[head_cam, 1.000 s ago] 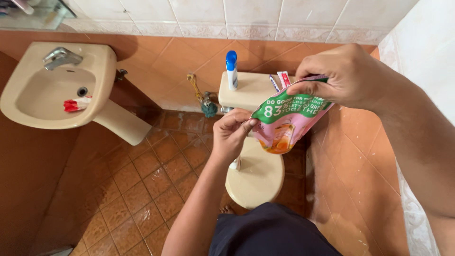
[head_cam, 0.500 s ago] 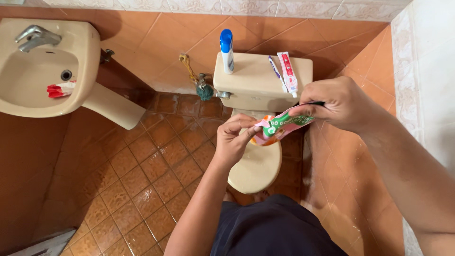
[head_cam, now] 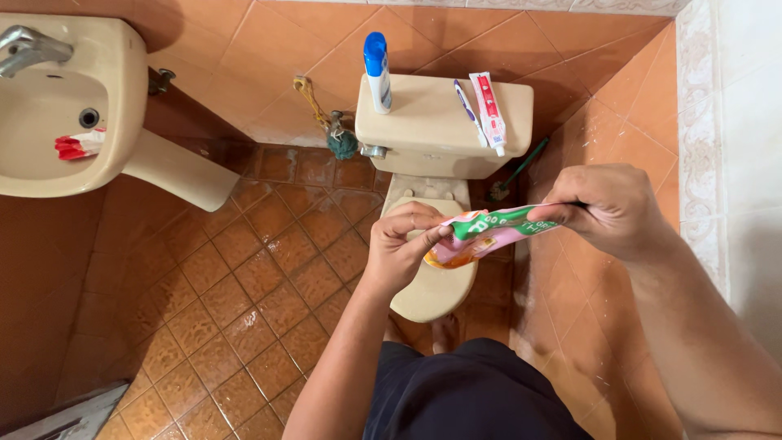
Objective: The person pours liquid from a refill pouch into a white soap dispenser bottle, then secures the pump. They rinse the dispenser under running water using a pink scoop and place the bottle on the toilet tank.
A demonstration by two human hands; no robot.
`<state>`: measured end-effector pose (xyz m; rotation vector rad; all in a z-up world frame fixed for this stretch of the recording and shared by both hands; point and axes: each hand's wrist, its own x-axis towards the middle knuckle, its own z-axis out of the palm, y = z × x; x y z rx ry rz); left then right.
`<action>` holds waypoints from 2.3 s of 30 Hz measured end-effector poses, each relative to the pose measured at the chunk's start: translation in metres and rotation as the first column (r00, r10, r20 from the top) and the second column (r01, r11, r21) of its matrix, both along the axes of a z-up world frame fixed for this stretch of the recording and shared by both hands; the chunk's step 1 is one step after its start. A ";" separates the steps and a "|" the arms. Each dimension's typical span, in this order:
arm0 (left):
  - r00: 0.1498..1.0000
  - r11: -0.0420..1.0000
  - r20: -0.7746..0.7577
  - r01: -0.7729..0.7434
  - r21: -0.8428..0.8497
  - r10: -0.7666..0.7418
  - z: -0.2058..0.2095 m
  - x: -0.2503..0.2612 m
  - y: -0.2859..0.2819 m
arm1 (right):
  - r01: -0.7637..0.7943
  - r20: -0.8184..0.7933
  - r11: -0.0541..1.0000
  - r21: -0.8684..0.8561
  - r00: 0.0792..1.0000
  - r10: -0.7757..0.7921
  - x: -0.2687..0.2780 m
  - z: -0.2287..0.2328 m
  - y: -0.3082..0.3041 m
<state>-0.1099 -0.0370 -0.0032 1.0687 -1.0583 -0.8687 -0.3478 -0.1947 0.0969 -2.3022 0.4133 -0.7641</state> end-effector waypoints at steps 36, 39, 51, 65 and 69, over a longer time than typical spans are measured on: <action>0.909 0.965 -0.323 -0.238 0.112 0.262 -0.046 -0.002 -0.010 | -0.008 -0.022 0.997 -0.081 1.000 0.006 0.039 -0.023 0.000; 0.921 0.963 -0.282 -0.254 0.090 0.269 -0.046 -0.001 -0.010 | 0.005 -0.020 0.994 -0.114 1.000 -0.007 0.040 -0.019 -0.004; 0.906 0.879 -0.105 -0.363 0.309 0.411 -0.070 0.021 -0.009 | 0.218 -0.089 0.971 -0.095 0.970 -0.226 0.102 -0.051 -0.058; 0.825 0.597 0.037 -0.438 0.673 0.564 -0.169 0.046 0.127 | 0.404 0.164 0.895 -0.187 0.912 -0.377 0.173 -0.145 -0.183; 0.798 0.510 0.090 -0.462 0.726 0.596 -0.175 0.047 0.145 | 0.432 0.078 0.901 -0.048 0.901 -0.428 0.181 -0.163 -0.204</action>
